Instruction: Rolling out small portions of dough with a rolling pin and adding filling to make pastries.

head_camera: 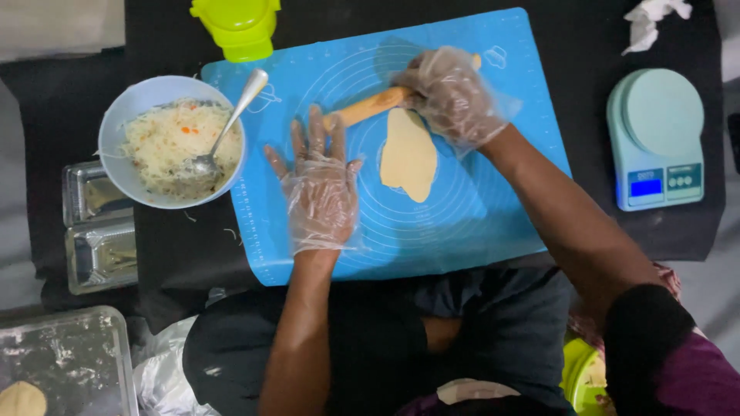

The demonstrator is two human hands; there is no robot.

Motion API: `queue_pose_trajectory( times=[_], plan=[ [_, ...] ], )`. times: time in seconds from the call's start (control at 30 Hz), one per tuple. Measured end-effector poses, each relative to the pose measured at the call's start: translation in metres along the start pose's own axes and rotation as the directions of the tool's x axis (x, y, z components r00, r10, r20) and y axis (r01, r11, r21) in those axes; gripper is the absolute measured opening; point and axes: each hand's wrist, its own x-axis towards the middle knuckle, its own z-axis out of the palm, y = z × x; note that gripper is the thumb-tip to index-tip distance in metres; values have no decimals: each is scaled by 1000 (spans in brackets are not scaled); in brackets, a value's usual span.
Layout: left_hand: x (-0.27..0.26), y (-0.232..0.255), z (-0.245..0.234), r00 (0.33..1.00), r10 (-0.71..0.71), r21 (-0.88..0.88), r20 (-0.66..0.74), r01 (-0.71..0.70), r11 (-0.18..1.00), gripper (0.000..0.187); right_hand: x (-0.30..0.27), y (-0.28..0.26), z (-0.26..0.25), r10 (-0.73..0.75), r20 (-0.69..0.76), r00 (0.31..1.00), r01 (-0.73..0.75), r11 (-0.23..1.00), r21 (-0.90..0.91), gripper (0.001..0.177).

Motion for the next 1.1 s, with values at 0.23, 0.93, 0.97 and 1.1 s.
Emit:
queue_pose_trajectory(
  times=[0.23, 0.93, 0.97, 1.1],
  plan=[
    [-15, -5, 1, 964, 66, -152, -257, -107, 983, 63, -50, -19, 3, 253, -14, 967, -240, 932, 272, 14],
    [130, 71, 31, 940, 341, 111, 1, -339, 934, 67, -64, -41, 40, 611, 54, 790, -555, 750, -360, 71],
    [134, 75, 30, 929, 370, 95, -18, -367, 925, 68, -64, -37, 40, 597, 37, 801, -545, 754, -368, 72],
    [155, 91, 20, 904, 413, 151, -107, -396, 906, 77, -54, -11, 44, 600, 9, 800, -551, 740, -385, 74]
  ],
)
